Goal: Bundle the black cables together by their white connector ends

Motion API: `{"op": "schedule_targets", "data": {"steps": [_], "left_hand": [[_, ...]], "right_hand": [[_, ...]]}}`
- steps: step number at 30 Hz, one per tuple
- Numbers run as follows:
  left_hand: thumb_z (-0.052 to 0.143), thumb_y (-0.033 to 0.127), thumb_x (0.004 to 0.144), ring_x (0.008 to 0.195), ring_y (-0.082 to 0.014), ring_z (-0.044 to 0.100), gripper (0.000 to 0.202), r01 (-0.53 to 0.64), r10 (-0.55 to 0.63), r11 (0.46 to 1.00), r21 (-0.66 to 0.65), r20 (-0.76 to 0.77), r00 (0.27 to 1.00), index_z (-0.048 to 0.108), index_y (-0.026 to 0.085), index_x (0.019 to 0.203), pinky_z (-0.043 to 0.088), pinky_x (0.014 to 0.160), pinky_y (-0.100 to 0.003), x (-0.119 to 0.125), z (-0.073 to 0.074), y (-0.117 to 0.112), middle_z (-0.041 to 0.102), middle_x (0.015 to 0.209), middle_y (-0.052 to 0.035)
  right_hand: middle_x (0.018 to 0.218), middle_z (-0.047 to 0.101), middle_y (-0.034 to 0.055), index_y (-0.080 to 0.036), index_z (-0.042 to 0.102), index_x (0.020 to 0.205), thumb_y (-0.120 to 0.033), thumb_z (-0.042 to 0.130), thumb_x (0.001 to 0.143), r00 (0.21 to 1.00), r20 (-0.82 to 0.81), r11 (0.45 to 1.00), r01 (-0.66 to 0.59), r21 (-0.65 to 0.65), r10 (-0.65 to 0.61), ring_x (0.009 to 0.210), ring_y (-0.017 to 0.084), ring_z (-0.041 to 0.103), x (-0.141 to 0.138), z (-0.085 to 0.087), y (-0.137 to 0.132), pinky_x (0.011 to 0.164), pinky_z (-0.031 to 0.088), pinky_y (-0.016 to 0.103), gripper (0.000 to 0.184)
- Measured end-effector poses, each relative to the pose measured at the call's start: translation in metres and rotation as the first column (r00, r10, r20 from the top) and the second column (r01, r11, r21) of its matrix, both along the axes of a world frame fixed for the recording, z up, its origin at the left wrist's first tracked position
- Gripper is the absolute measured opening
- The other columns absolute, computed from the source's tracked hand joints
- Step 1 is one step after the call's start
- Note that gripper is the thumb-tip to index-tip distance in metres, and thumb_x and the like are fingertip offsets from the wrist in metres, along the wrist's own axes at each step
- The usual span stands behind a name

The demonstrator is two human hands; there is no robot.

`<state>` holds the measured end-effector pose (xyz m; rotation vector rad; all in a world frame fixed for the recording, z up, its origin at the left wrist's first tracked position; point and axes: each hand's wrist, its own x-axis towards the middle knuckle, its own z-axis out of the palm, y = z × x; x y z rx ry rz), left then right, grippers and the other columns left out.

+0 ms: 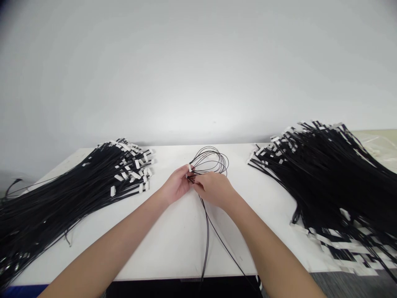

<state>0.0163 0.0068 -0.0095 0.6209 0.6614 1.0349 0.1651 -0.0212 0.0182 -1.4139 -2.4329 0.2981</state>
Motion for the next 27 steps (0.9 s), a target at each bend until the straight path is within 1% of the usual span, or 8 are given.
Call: {"op": "schedule_targets", "data": {"steps": [6,10,12,15,17,18,22,27], "left_hand": [[0.059,0.028,0.072,0.060,-0.0091,0.047,0.016,0.002,-0.002,1.000,-0.002,0.000,1.000,0.055,0.013,0.076,0.043,0.060,-0.023,0.000,-0.002,0.000,0.045,0.063,-0.0001],[0.058,0.028,0.074,0.061,-0.0089,0.049,0.016,-0.011,0.011,1.000,-0.012,-0.003,1.000,0.055,0.013,0.076,0.045,0.064,-0.023,0.000,-0.002,0.001,0.045,0.064,-0.0003],[0.057,0.027,0.074,0.061,-0.0084,0.048,0.014,-0.008,0.007,1.000,-0.009,-0.012,1.000,0.055,0.013,0.076,0.045,0.064,-0.023,0.000,-0.001,0.000,0.045,0.064,-0.0004],[0.056,0.025,0.075,0.061,-0.0089,0.049,0.012,0.010,-0.010,1.000,0.018,-0.015,1.000,0.055,0.013,0.076,0.047,0.066,-0.025,0.000,0.000,-0.001,0.045,0.064,-0.0007],[0.055,0.025,0.076,0.061,-0.0099,0.050,0.012,0.009,-0.009,1.000,0.016,0.003,1.000,0.055,0.013,0.075,0.048,0.069,-0.027,0.000,0.001,-0.001,0.045,0.062,-0.0009],[0.054,0.026,0.076,0.061,-0.0102,0.051,0.013,-0.002,0.002,1.000,0.003,0.013,1.000,0.055,0.013,0.075,0.048,0.071,-0.029,0.000,0.001,-0.001,0.045,0.062,-0.0009],[0.056,0.028,0.076,0.058,-0.0107,0.052,0.014,-0.045,0.046,0.997,-0.064,0.018,0.999,0.055,0.013,0.075,0.049,0.078,-0.035,0.001,0.000,0.000,0.045,0.060,-0.0008],[0.057,0.029,0.076,0.058,-0.0109,0.052,0.016,-0.028,0.030,0.996,-0.084,0.018,0.999,0.055,0.013,0.074,0.048,0.082,-0.038,0.001,0.000,0.000,0.044,0.059,-0.0006]], "right_hand": [[0.056,0.050,-0.0024,-0.018,0.045,0.060,-0.027,0.039,0.085,0.998,-0.057,0.998,0.032,-0.045,-0.034,0.050,0.008,0.041,0.000,0.002,-0.001,0.045,0.021,0.022,0.027],[0.057,0.050,-0.0023,-0.020,0.049,0.069,-0.034,0.038,0.085,0.948,-0.290,0.964,0.053,-0.262,-0.131,0.047,0.008,0.038,0.000,0.001,0.002,0.042,0.024,0.021,0.025],[0.054,0.046,-0.0036,-0.020,0.052,0.078,-0.039,0.042,0.083,0.867,-0.440,0.896,0.016,-0.443,-0.233,0.042,0.007,0.034,0.002,0.002,0.004,0.039,0.023,0.020,0.021],[0.053,0.039,-0.0060,-0.020,0.053,0.082,-0.042,0.052,0.077,0.699,-0.610,0.725,-0.190,-0.662,-0.373,0.040,0.005,0.028,0.006,0.010,0.005,0.038,0.022,0.020,0.023],[0.057,0.038,-0.0056,-0.018,0.054,0.079,-0.041,0.055,0.075,0.582,-0.692,0.627,-0.361,-0.690,-0.426,0.040,0.004,0.029,0.010,0.019,0.005,0.038,0.023,0.020,0.023],[0.059,0.040,-0.0050,-0.018,0.055,0.078,-0.040,0.054,0.075,0.518,-0.730,0.610,-0.422,-0.671,-0.445,0.041,0.004,0.030,0.013,0.023,0.006,0.039,0.024,0.020,0.023],[0.071,0.048,-0.0025,-0.020,0.056,0.085,-0.031,0.050,0.074,0.241,-0.842,0.719,-0.441,-0.538,-0.482,0.047,0.006,0.039,0.025,0.036,0.009,0.045,0.033,0.022,0.017],[0.067,0.043,-0.0053,-0.022,0.055,0.087,-0.033,0.061,0.068,-0.104,-0.896,0.901,-0.113,-0.420,-0.431,0.048,0.005,0.037,0.039,0.037,0.019,0.045,0.035,0.020,0.023]]}}
